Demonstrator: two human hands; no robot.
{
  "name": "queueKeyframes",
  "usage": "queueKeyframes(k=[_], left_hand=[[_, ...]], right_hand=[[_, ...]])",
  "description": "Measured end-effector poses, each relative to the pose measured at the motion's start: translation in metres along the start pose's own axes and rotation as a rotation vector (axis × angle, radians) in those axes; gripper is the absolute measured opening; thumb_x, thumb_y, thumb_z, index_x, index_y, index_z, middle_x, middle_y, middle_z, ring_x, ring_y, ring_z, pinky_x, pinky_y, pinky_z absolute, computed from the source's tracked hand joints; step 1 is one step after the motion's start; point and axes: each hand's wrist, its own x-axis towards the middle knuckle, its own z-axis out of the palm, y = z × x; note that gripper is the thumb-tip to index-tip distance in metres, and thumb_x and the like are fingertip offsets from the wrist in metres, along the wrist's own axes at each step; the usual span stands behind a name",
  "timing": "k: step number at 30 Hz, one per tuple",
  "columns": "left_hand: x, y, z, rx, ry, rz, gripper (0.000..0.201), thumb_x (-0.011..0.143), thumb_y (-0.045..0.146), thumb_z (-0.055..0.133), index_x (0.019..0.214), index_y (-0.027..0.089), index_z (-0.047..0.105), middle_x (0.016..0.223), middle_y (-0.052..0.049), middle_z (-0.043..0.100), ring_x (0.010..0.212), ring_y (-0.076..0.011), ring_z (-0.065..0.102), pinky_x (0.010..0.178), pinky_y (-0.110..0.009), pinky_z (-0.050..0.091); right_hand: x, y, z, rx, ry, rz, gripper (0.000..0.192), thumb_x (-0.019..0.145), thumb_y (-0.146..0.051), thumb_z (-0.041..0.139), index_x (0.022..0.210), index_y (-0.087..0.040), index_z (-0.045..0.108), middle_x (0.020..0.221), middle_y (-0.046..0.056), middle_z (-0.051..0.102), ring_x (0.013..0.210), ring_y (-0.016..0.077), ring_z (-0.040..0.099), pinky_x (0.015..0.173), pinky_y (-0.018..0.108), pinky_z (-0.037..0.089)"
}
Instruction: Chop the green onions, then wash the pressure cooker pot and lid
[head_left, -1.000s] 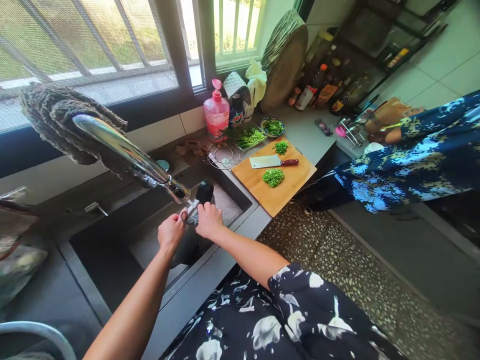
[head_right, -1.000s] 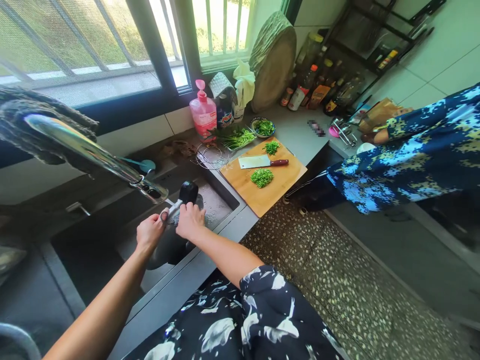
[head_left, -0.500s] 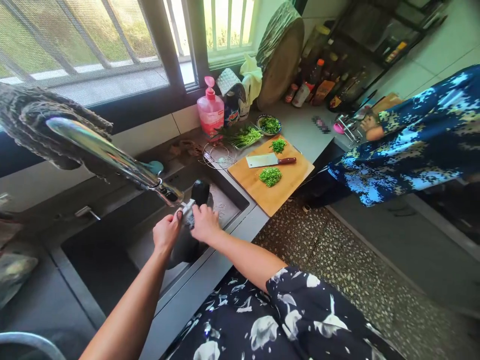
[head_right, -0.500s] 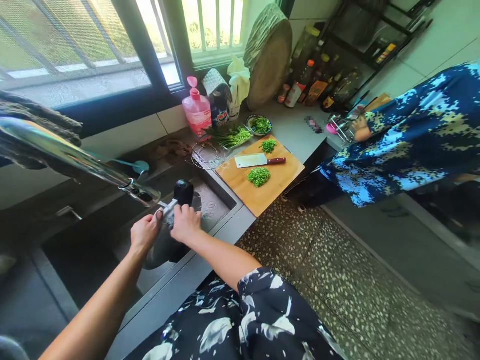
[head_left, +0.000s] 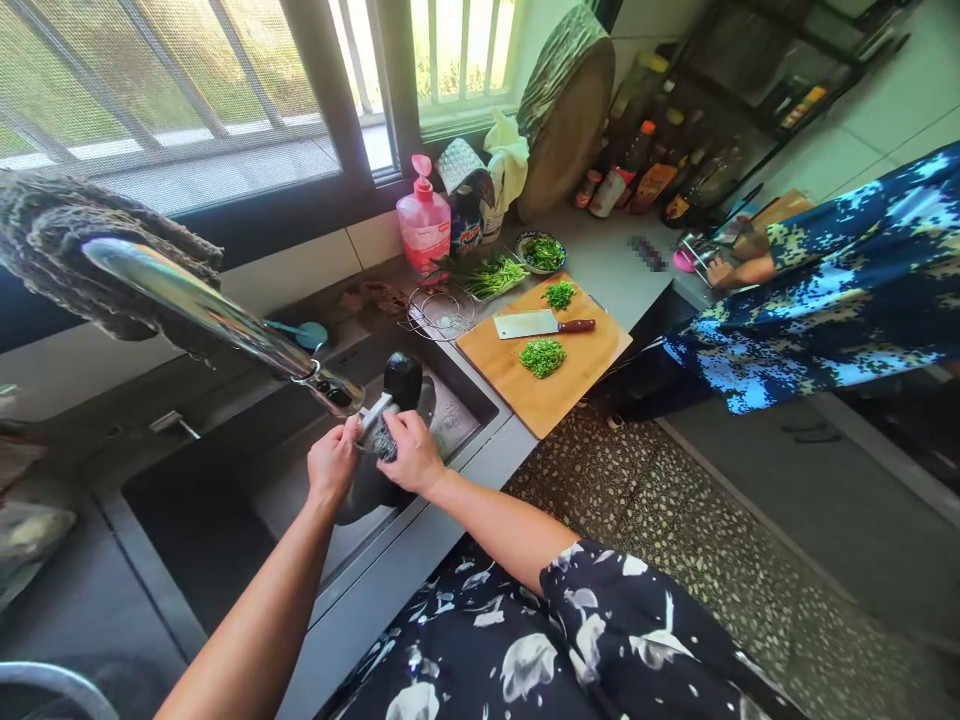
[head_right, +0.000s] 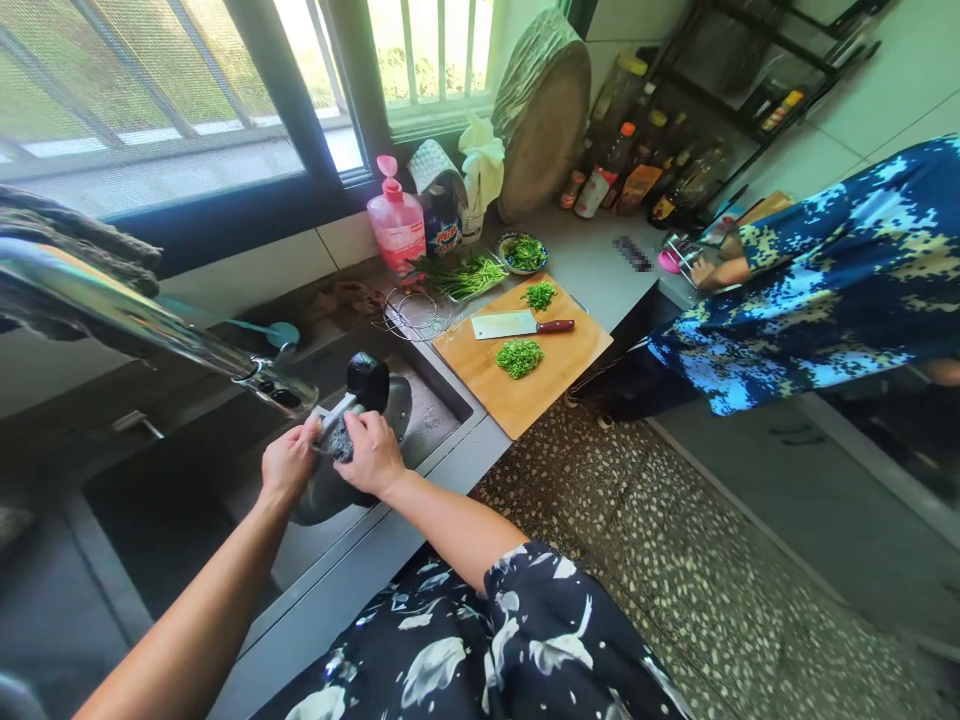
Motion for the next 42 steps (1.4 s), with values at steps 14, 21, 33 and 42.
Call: queueKeyframes(k=[14,21,33,42], left_hand=[[-0.01,-0.006,0.001,0.007,0.047,0.0,0.048,0.079,0.057,0.037,0.06,0.018,0.058,0.05,0.0,0.045,0.054,-0.0143,0.042,0.051,-0.025,0.029],[-0.006,-0.02,-0.013,-0.067,0.025,-0.091,0.052,0.074,0.065,0.044,0.059,0.017,0.056,0.045,0.003,0.038,0.048,-0.0119,0.036,0.047,-0.024,0.024],[0.023,-0.046,-0.059,-0.058,-0.198,-0.159,0.051,0.059,0.064,0.066,0.058,0.017,0.048,0.048,0.006,0.039,0.05,-0.0092,0.035,0.047,-0.022,0.024],[0.025,-0.064,-0.057,-0.137,-0.152,-0.16,0.051,0.058,0.063,0.068,0.059,0.017,0.045,0.049,0.008,0.034,0.049,-0.0071,0.028,0.046,-0.021,0.02]], right_hand=[[0.021,-0.014,-0.017,-0.321,-0.058,-0.072,0.056,0.076,-0.031,0.059,0.126,-0.013,0.04,0.112,0.012,0.052,0.096,0.0238,0.047,0.076,0.04,0.044],[0.016,-0.014,-0.009,-0.277,-0.077,-0.151,0.062,0.076,-0.03,0.06,0.131,-0.014,0.038,0.112,0.013,0.053,0.097,0.0247,0.048,0.078,0.041,0.043],[0.04,0.071,0.024,0.133,0.031,-0.154,0.054,0.066,-0.028,0.072,0.118,-0.022,0.059,0.106,0.004,0.05,0.1,0.0185,0.048,0.092,0.031,0.041],[0.03,0.06,0.026,0.079,0.029,-0.179,0.052,0.069,-0.023,0.066,0.119,-0.017,0.054,0.127,0.008,0.049,0.118,0.0221,0.039,0.099,0.037,0.035]])
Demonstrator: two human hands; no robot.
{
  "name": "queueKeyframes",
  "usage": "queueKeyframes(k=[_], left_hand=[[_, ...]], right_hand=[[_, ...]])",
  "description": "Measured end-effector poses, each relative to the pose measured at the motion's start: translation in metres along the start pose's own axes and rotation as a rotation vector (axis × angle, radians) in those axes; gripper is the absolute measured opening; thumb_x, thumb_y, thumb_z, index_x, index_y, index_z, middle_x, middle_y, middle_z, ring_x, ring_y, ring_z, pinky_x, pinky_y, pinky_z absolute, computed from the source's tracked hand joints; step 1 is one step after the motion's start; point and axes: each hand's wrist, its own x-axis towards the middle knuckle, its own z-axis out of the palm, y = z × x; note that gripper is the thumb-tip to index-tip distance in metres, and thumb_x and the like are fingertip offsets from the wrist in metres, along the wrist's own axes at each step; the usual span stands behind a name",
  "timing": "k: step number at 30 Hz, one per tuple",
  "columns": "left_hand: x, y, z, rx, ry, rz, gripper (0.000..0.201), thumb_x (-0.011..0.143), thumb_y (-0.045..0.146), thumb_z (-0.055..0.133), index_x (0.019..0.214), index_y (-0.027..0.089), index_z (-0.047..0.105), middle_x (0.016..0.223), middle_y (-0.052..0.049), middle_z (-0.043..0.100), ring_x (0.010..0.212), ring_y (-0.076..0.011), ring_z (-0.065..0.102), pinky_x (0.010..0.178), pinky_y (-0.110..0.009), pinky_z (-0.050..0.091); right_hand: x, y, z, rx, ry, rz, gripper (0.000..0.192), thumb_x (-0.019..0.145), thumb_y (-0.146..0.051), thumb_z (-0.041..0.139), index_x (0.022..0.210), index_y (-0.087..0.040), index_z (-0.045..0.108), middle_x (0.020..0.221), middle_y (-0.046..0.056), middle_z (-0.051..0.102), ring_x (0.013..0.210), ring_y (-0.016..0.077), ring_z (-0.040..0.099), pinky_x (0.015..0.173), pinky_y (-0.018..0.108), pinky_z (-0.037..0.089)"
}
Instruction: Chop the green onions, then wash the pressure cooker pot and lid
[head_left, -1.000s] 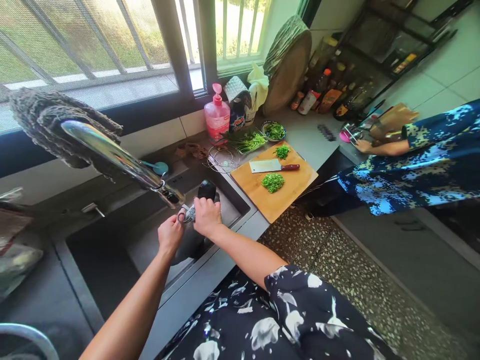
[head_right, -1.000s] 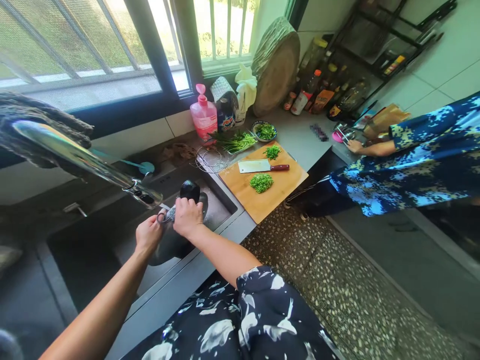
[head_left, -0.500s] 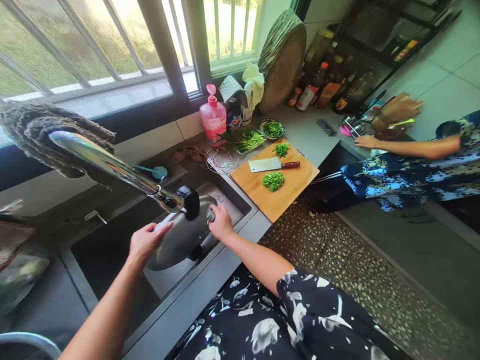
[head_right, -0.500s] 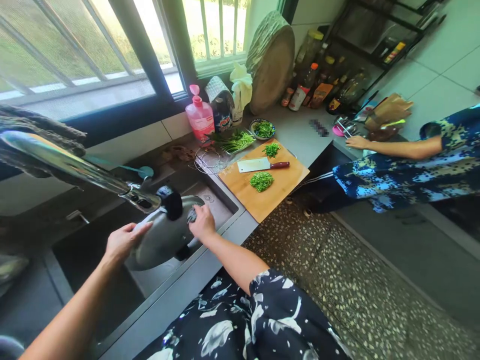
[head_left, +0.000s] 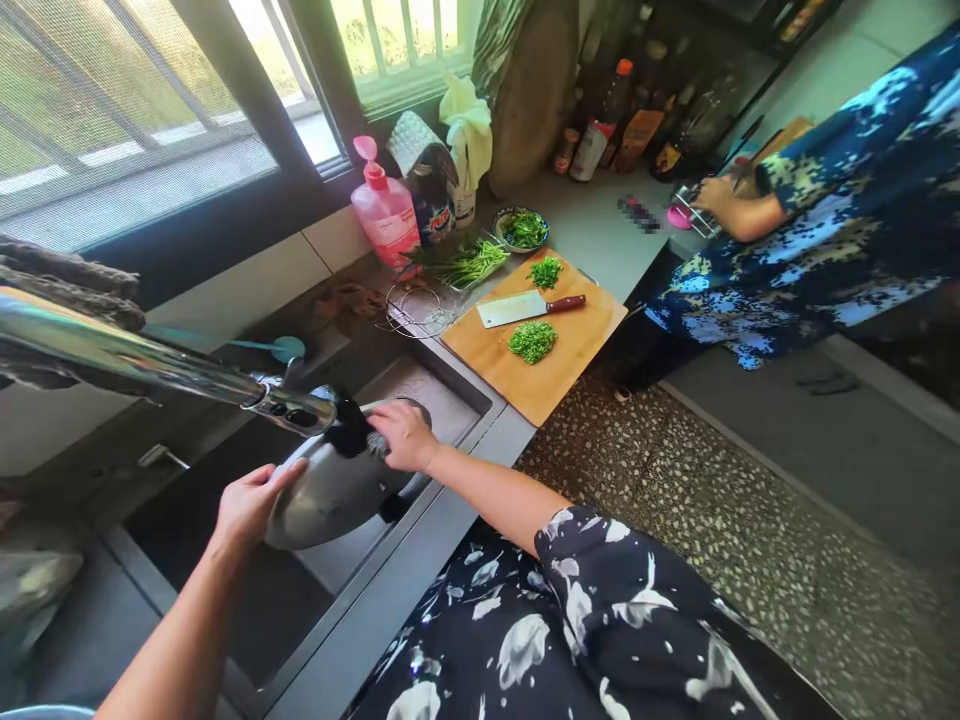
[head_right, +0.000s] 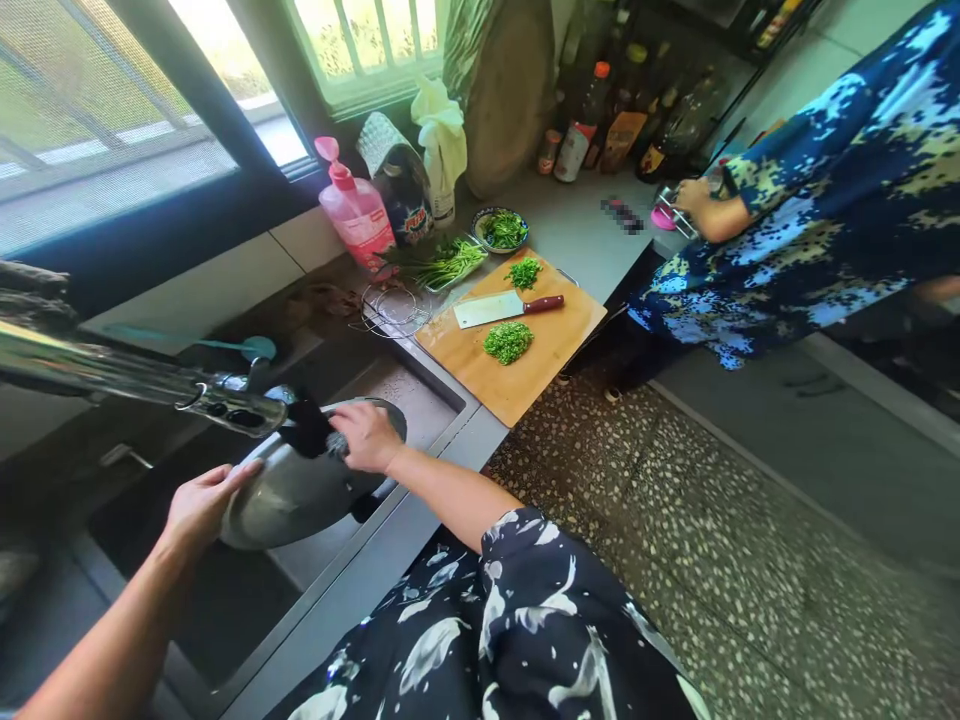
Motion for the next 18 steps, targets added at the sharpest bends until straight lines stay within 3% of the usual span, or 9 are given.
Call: queueKeyframes(k=[2,6,9,13,18], left_hand=[[-0.001,0.0,0.001,-0.043,0.001,-0.001,0.049,0.057,0.061,0.069,0.06,0.017,0.047,0.049,0.008,0.034,0.049,-0.0069,0.028,0.046,-0.021,0.019],[-0.001,0.001,0.002,-0.081,0.008,-0.021,0.047,0.058,0.058,0.069,0.061,0.017,0.047,0.049,0.009,0.034,0.049,-0.0068,0.028,0.046,-0.022,0.018],[0.0,0.004,0.003,-0.072,-0.039,-0.026,0.047,0.059,0.057,0.069,0.059,0.017,0.044,0.048,0.008,0.033,0.049,-0.007,0.028,0.046,-0.022,0.019],[-0.003,0.01,0.005,-0.058,-0.018,-0.004,0.047,0.057,0.057,0.068,0.058,0.017,0.045,0.049,0.008,0.034,0.049,-0.0072,0.029,0.047,-0.022,0.021],[-0.006,0.014,0.01,-0.06,0.041,-0.002,0.044,0.056,0.057,0.068,0.062,0.016,0.052,0.05,0.007,0.036,0.051,-0.0078,0.03,0.046,-0.022,0.02]], right_hand=[[-0.003,-0.007,-0.006,-0.046,-0.028,-0.018,0.053,0.073,-0.022,0.061,0.125,-0.021,0.05,0.133,0.006,0.045,0.121,0.023,0.034,0.098,0.041,0.034],[-0.005,-0.012,-0.013,-0.057,-0.052,0.198,0.054,0.074,-0.019,0.058,0.126,-0.024,0.048,0.129,0.005,0.046,0.115,0.0215,0.038,0.092,0.038,0.04],[-0.003,-0.018,-0.01,-0.012,0.007,0.145,0.053,0.073,-0.022,0.059,0.125,-0.019,0.049,0.127,0.006,0.046,0.117,0.0208,0.036,0.097,0.035,0.037],[0.002,-0.026,-0.009,-0.05,0.013,0.049,0.061,0.077,-0.021,0.055,0.135,-0.018,0.039,0.133,0.009,0.041,0.123,0.0226,0.031,0.101,0.036,0.034],[0.011,-0.021,-0.019,-0.078,-0.057,0.154,0.062,0.077,-0.02,0.054,0.137,-0.022,0.037,0.133,0.008,0.041,0.119,0.0231,0.033,0.094,0.038,0.038]])
